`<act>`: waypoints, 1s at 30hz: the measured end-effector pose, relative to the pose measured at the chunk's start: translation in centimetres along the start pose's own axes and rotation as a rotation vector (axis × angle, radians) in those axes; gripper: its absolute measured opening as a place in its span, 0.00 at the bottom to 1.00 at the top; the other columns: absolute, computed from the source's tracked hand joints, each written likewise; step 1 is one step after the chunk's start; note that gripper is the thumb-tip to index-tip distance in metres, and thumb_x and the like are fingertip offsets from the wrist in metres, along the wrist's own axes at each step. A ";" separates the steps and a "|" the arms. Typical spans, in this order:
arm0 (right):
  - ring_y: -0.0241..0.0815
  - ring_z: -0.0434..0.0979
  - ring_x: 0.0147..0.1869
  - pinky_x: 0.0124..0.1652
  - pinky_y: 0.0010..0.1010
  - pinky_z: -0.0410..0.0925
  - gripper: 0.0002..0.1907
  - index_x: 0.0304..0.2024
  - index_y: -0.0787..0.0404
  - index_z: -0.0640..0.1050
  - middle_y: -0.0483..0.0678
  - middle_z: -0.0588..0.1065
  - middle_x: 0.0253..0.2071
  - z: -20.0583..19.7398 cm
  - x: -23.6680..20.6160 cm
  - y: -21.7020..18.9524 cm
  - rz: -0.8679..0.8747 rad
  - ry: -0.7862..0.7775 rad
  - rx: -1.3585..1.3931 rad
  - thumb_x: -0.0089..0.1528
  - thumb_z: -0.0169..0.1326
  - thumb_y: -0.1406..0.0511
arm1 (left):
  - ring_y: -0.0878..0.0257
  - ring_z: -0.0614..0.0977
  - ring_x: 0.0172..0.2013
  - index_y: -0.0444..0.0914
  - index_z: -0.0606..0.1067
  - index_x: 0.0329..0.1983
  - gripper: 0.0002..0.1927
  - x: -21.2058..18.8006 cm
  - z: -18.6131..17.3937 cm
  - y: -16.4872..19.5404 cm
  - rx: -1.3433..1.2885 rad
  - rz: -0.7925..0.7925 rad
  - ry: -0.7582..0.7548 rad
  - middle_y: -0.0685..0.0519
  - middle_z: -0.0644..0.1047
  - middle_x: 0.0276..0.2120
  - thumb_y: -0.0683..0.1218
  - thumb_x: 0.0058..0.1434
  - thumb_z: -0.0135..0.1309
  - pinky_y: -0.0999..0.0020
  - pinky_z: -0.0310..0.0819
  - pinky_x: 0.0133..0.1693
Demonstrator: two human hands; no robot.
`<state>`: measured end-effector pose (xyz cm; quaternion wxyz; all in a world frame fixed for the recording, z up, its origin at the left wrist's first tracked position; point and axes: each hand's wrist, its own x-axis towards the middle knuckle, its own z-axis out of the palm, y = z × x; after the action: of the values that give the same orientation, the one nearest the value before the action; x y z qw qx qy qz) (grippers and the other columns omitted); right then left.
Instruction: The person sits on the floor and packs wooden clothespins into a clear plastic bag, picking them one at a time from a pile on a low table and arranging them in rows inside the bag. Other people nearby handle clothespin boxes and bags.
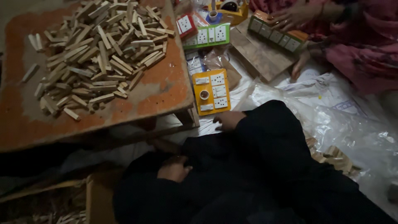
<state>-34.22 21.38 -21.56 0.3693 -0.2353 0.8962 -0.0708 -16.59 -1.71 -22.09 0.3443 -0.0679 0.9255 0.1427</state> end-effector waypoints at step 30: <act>0.64 0.78 0.58 0.56 0.46 0.71 0.20 0.47 0.69 0.84 0.67 0.78 0.55 -5.3 -0.5 17.1 0.591 0.359 0.313 0.60 0.53 0.61 | 0.50 0.80 0.52 0.42 0.79 0.53 0.20 0.2 -1.3 0.5 -0.087 0.087 0.121 0.46 0.79 0.52 0.56 0.62 0.60 0.57 0.75 0.54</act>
<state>-43.85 36.40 -22.57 0.2424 0.1090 0.9542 -0.1375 -17.60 -1.65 -21.20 0.2781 -0.0511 0.9395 0.1932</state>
